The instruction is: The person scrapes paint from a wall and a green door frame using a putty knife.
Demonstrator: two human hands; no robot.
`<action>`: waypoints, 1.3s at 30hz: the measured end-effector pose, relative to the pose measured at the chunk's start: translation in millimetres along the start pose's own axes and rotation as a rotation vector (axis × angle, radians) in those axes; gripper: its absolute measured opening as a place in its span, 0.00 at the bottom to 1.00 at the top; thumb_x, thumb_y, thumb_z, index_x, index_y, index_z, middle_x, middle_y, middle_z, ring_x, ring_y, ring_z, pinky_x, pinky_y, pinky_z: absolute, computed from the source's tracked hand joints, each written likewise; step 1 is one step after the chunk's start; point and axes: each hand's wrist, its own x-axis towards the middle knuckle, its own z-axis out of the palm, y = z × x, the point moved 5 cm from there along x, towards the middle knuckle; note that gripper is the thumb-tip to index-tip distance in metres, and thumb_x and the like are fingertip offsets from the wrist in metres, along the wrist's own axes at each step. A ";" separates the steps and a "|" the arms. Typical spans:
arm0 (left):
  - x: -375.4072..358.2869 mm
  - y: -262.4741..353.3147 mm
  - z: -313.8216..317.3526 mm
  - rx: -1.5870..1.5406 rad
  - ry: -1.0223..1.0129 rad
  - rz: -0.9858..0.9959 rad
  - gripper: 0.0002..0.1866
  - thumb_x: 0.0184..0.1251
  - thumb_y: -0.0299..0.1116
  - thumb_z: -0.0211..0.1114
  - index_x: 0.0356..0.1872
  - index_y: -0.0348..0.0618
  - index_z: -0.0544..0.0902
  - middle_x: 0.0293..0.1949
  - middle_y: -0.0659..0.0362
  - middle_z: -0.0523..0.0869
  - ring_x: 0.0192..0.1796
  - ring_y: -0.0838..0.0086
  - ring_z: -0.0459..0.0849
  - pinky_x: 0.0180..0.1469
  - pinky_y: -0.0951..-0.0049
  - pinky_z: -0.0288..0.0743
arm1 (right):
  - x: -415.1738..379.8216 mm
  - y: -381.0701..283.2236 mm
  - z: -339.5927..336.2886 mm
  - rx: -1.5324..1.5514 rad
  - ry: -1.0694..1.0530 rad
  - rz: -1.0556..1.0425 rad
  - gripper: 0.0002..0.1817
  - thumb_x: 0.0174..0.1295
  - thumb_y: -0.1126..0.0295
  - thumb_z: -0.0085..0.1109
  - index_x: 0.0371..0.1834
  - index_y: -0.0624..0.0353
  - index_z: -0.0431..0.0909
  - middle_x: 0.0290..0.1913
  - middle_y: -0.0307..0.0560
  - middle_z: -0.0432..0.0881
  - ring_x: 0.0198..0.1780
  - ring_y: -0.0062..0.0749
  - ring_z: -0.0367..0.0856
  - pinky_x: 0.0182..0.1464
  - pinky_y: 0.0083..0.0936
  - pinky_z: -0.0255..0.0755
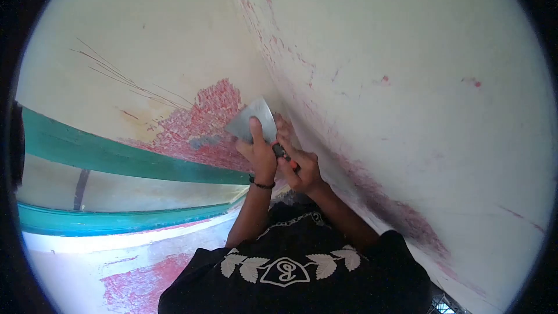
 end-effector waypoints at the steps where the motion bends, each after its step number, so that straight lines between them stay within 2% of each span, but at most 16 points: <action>1: -0.8 -3.7 -1.4 -0.001 0.022 -0.052 0.20 0.80 0.40 0.60 0.39 0.27 0.82 0.30 0.51 0.87 0.26 0.70 0.86 0.28 0.71 0.80 | -3.1 7.1 1.1 0.008 -0.015 0.014 0.29 0.63 0.71 0.59 0.70 0.67 0.73 0.26 0.55 0.82 0.26 0.37 0.84 0.34 0.29 0.76; 5: -2.7 -14.6 -8.5 0.014 0.004 -0.003 0.22 0.76 0.44 0.65 0.43 0.28 0.83 0.35 0.58 0.87 0.33 0.77 0.82 0.36 0.73 0.76 | -18.5 14.8 5.6 0.033 -0.006 0.046 0.29 0.64 0.71 0.59 0.70 0.67 0.73 0.25 0.54 0.81 0.25 0.34 0.82 0.33 0.28 0.75; 10: 3.6 0.7 2.3 -0.092 -0.128 -0.020 0.22 0.76 0.45 0.65 0.44 0.28 0.83 0.35 0.58 0.87 0.34 0.76 0.82 0.36 0.72 0.76 | -4.0 -3.1 -0.2 -0.004 -0.027 0.107 0.28 0.65 0.71 0.58 0.69 0.67 0.74 0.23 0.50 0.79 0.23 0.28 0.78 0.32 0.25 0.73; 12: -3.8 -14.2 -5.9 -0.040 -0.049 -0.030 0.22 0.76 0.44 0.64 0.43 0.28 0.83 0.35 0.57 0.87 0.33 0.76 0.82 0.36 0.72 0.77 | -16.0 3.3 2.2 -0.019 -0.006 0.071 0.27 0.65 0.70 0.57 0.68 0.69 0.74 0.21 0.45 0.76 0.21 0.24 0.75 0.30 0.22 0.70; 13: -8.0 -21.9 -13.2 -0.007 -0.005 -0.042 0.22 0.77 0.44 0.64 0.43 0.28 0.83 0.34 0.57 0.87 0.33 0.75 0.83 0.35 0.72 0.77 | -19.6 4.8 3.2 -0.003 0.000 0.073 0.27 0.65 0.70 0.57 0.68 0.69 0.75 0.20 0.44 0.75 0.21 0.24 0.74 0.29 0.22 0.69; 16: 4.6 -21.2 -13.2 0.095 0.020 0.104 0.19 0.79 0.40 0.60 0.40 0.27 0.82 0.30 0.52 0.88 0.26 0.69 0.86 0.30 0.71 0.82 | -11.9 0.2 4.5 0.024 0.007 0.068 0.27 0.64 0.70 0.58 0.68 0.69 0.75 0.18 0.43 0.73 0.20 0.24 0.73 0.29 0.23 0.68; 19: 7.1 -12.5 -0.9 -0.186 -0.130 -0.055 0.19 0.78 0.40 0.61 0.40 0.27 0.82 0.31 0.50 0.88 0.27 0.68 0.87 0.31 0.70 0.82 | -6.1 -3.9 0.6 0.006 0.013 0.056 0.27 0.64 0.71 0.58 0.68 0.69 0.75 0.18 0.43 0.72 0.19 0.25 0.72 0.29 0.23 0.69; 22: -4.3 -29.8 -14.3 -0.117 -0.054 -0.095 0.20 0.77 0.43 0.62 0.42 0.29 0.83 0.34 0.52 0.88 0.31 0.70 0.87 0.34 0.71 0.80 | -18.9 12.9 6.5 0.001 0.022 0.046 0.28 0.63 0.71 0.58 0.67 0.69 0.75 0.18 0.44 0.73 0.19 0.25 0.73 0.29 0.22 0.69; 28: -1.3 -26.3 -19.3 -0.017 -0.060 -0.076 0.19 0.77 0.41 0.63 0.39 0.30 0.83 0.35 0.52 0.88 0.30 0.70 0.87 0.33 0.72 0.80 | -22.9 6.6 3.9 0.007 -0.027 0.142 0.29 0.62 0.72 0.59 0.68 0.69 0.74 0.19 0.44 0.75 0.20 0.23 0.73 0.30 0.21 0.69; 31: -1.8 -48.2 -27.0 -0.042 -0.041 -0.130 0.19 0.79 0.39 0.61 0.37 0.27 0.83 0.28 0.51 0.87 0.26 0.69 0.87 0.29 0.71 0.81 | -29.9 8.4 5.3 0.012 -0.014 0.122 0.29 0.62 0.72 0.58 0.68 0.69 0.74 0.20 0.44 0.76 0.21 0.23 0.74 0.31 0.20 0.69; 34: 2.3 -22.5 -15.5 -0.041 -0.027 0.055 0.19 0.79 0.39 0.60 0.39 0.28 0.83 0.28 0.51 0.88 0.27 0.69 0.87 0.29 0.71 0.81 | -13.1 13.0 4.2 0.022 -0.043 0.096 0.28 0.63 0.72 0.58 0.68 0.70 0.75 0.22 0.45 0.78 0.22 0.23 0.75 0.32 0.20 0.69; 37: 11.1 -4.8 -4.8 -0.109 -0.118 0.007 0.18 0.79 0.39 0.61 0.41 0.29 0.83 0.28 0.52 0.88 0.27 0.69 0.87 0.30 0.70 0.81 | -5.1 2.7 1.9 0.009 -0.042 0.089 0.28 0.63 0.72 0.57 0.68 0.70 0.74 0.23 0.46 0.79 0.22 0.23 0.75 0.32 0.21 0.69; 39: 3.3 -25.5 -16.1 -0.098 -0.047 0.015 0.18 0.79 0.39 0.61 0.41 0.28 0.83 0.29 0.51 0.88 0.26 0.69 0.87 0.30 0.70 0.82 | -11.6 6.6 2.9 -0.011 -0.027 0.048 0.28 0.63 0.72 0.57 0.68 0.70 0.74 0.24 0.47 0.79 0.22 0.23 0.74 0.31 0.21 0.69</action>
